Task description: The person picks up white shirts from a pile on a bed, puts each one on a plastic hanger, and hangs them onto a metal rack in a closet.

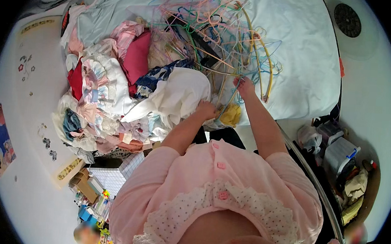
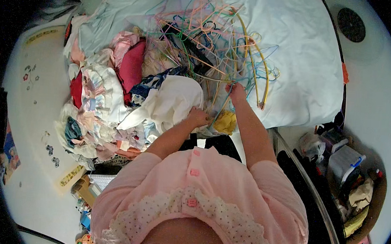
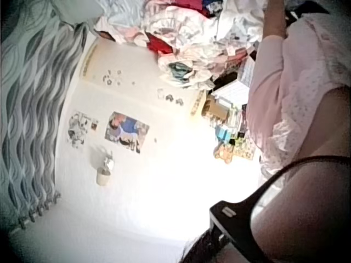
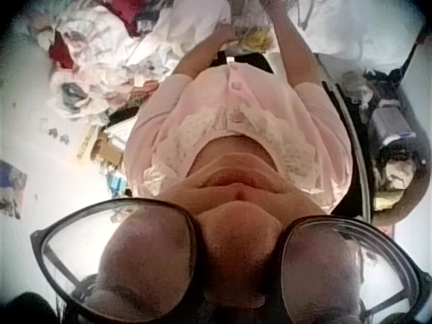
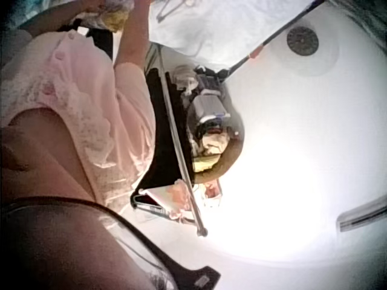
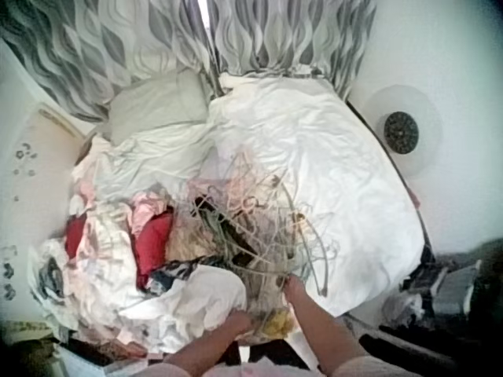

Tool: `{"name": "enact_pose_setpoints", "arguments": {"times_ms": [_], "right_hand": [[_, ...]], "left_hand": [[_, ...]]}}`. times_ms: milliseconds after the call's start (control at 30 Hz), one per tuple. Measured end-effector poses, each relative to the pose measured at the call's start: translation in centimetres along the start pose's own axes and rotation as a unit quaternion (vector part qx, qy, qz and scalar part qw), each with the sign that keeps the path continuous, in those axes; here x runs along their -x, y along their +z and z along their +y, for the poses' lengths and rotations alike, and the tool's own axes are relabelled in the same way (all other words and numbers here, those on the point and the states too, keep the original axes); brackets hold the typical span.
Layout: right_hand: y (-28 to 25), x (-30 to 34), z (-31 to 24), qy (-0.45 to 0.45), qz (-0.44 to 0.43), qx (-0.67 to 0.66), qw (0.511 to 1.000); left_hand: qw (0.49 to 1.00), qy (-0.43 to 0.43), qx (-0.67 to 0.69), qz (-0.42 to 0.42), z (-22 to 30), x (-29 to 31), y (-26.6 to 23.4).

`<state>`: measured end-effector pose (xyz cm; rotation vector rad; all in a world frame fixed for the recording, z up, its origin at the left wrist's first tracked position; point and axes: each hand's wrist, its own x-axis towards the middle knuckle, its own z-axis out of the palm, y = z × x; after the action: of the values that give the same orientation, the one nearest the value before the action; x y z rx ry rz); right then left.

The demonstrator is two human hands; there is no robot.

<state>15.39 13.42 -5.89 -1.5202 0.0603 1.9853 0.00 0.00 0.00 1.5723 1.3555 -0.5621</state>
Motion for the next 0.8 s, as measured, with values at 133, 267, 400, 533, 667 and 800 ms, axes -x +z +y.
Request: {"name": "enact_pose_setpoints", "arguments": {"times_ms": [133, 267, 400, 533, 667, 800], "right_hand": [[0.8, -0.9, 0.8, -0.005, -0.015, -0.117, 0.993], [2.9, 1.9, 3.2, -0.016, 0.005, -0.164, 0.986], [3.0, 2.2, 1.0, -0.048, -0.026, -0.084, 0.995], [1.2, 3.6, 1.4, -0.263, -0.019, 0.336, 0.904], [0.2, 8.2, 4.8, -0.197, 0.057, 0.454, 0.867], [0.8, 10.6, 5.4, 0.07, -0.143, 0.147, 0.976]], "left_hand": [[0.998, 0.031, -0.026, 0.052, 1.0, 1.9, -2.6], [0.991, 0.019, -0.009, 0.13, 0.4, 3.3, -0.3], [0.99, 0.005, 0.022, 0.139, 1.4, 1.2, 0.5], [0.979, 0.038, 0.089, 0.18, 1.3, 1.4, -0.3], [0.963, 0.053, 0.084, 0.251, 1.3, 3.1, -0.3], [0.947, 0.077, 0.075, 0.302, 1.9, 3.9, -2.0]]}}
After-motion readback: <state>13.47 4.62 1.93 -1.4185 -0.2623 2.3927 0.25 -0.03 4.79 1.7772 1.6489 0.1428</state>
